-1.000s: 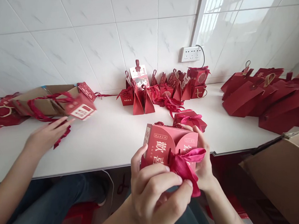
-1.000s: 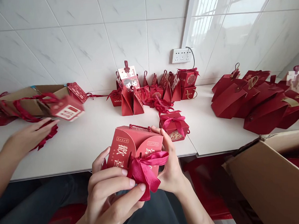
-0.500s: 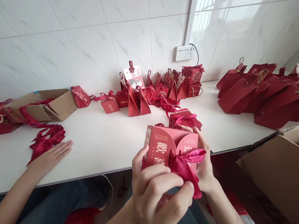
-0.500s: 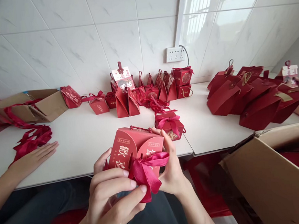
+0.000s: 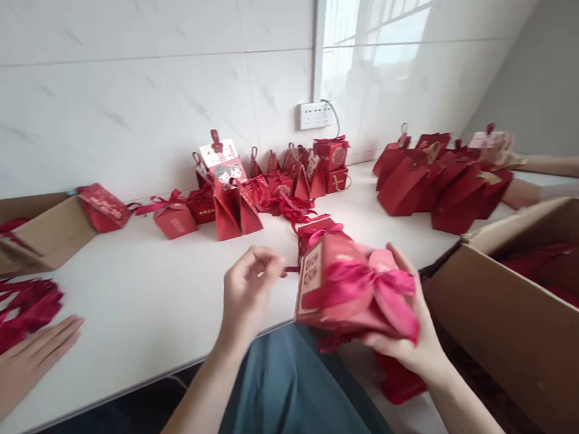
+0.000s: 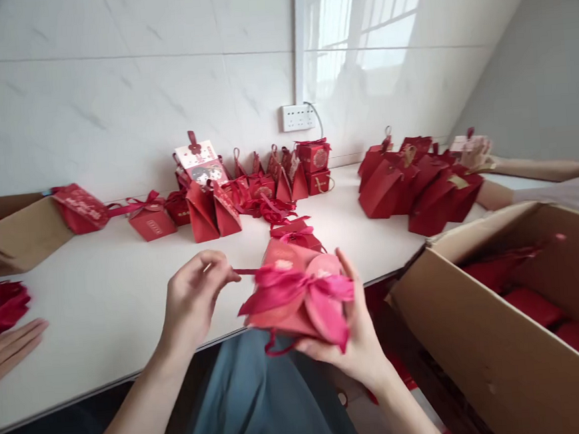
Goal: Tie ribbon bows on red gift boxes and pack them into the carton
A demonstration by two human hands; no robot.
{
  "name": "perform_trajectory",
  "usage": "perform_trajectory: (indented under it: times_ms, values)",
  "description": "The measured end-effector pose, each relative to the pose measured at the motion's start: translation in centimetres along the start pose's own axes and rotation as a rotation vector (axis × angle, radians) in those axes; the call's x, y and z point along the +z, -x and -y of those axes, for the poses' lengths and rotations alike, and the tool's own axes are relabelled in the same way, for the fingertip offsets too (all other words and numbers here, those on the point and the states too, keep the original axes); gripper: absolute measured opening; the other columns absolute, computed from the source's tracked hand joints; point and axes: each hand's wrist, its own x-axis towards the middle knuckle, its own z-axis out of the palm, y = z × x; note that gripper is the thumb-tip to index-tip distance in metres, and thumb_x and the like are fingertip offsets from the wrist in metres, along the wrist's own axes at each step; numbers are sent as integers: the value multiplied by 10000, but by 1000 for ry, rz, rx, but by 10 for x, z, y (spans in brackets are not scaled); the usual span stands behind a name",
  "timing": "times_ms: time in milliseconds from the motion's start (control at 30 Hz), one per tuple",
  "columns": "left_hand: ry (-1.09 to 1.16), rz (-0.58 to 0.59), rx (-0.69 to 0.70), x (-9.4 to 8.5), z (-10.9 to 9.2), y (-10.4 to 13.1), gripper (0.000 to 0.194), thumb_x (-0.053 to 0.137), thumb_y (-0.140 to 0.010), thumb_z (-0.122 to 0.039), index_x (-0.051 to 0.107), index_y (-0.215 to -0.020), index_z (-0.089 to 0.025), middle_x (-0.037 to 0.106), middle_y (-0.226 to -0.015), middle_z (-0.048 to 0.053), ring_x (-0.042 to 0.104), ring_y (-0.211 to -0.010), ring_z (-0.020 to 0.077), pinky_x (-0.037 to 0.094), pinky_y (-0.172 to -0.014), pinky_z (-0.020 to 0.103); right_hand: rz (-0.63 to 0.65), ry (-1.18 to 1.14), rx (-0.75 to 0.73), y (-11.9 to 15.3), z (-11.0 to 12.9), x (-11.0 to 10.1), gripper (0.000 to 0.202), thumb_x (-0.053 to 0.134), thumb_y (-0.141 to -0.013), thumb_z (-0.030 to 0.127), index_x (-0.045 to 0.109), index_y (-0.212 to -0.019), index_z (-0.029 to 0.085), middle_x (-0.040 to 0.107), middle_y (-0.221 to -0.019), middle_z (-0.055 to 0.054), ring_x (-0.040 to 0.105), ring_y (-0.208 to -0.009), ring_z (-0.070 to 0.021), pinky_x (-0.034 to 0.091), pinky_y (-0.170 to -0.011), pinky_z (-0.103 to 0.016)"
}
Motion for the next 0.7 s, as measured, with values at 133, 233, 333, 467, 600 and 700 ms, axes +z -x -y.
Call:
perform_trajectory:
  times_ms: [133, 233, 333, 467, 600, 700]
  values:
    - [-129, 178, -208, 25, 46, -41, 246, 581, -747, -410, 588, -737, -165, 564, -626, -18, 561, -600, 137, 457, -576, 240, -255, -493, 444, 8, 31, -28, 785, 568, -694, 705, 405, -1347, 299, 575, -1286, -85, 482, -1234, -350, 433, -987, -543]
    - [-142, 430, -149, 58, 61, -49, 255, 542, -747, -412, 606, -726, -166, 584, -627, -4, 560, -570, 148, 459, -540, 256, -231, -838, 627, 9, 51, -45, 575, 470, -767, 699, 593, -1134, 273, 670, -1157, -53, 606, -1091, -312, 511, -879, -520]
    - [-130, 465, -54, 84, 61, -42, 223, 534, -758, -384, 592, -715, -173, 591, -705, 15, 544, -620, 152, 463, -605, 280, -185, -1006, 600, 11, 63, -55, 486, 465, -823, 627, 643, -1038, 229, 702, -1096, -42, 650, -1016, -262, 536, -846, -467]
    - [-256, 344, 233, 95, 59, -26, 183, 484, -829, -319, 551, -719, -188, 524, -686, 2, 488, -637, 147, 436, -643, 283, -311, -906, 584, 19, 67, -64, 457, 493, -822, 603, 647, -1024, 223, 723, -1028, -40, 675, -949, -252, 552, -810, -465]
    - [-289, 469, 562, 106, 58, -10, 145, 447, -865, -193, 532, -747, -192, 539, -675, -6, 508, -654, 135, 454, -653, 256, -575, -305, 377, 36, 78, -93, 469, 518, -767, 657, 642, -992, 264, 715, -1026, -56, 676, -931, -291, 564, -771, -494]
    - [-243, 560, 667, 135, 48, 3, 125, 443, -854, -132, 555, -846, -185, 597, -790, 22, 568, -777, 151, 490, -739, 273, -696, 114, 122, 46, 99, -146, 557, 591, -681, 687, 597, -1075, 293, 628, -1211, -66, 609, -1083, -317, 541, -847, -460]
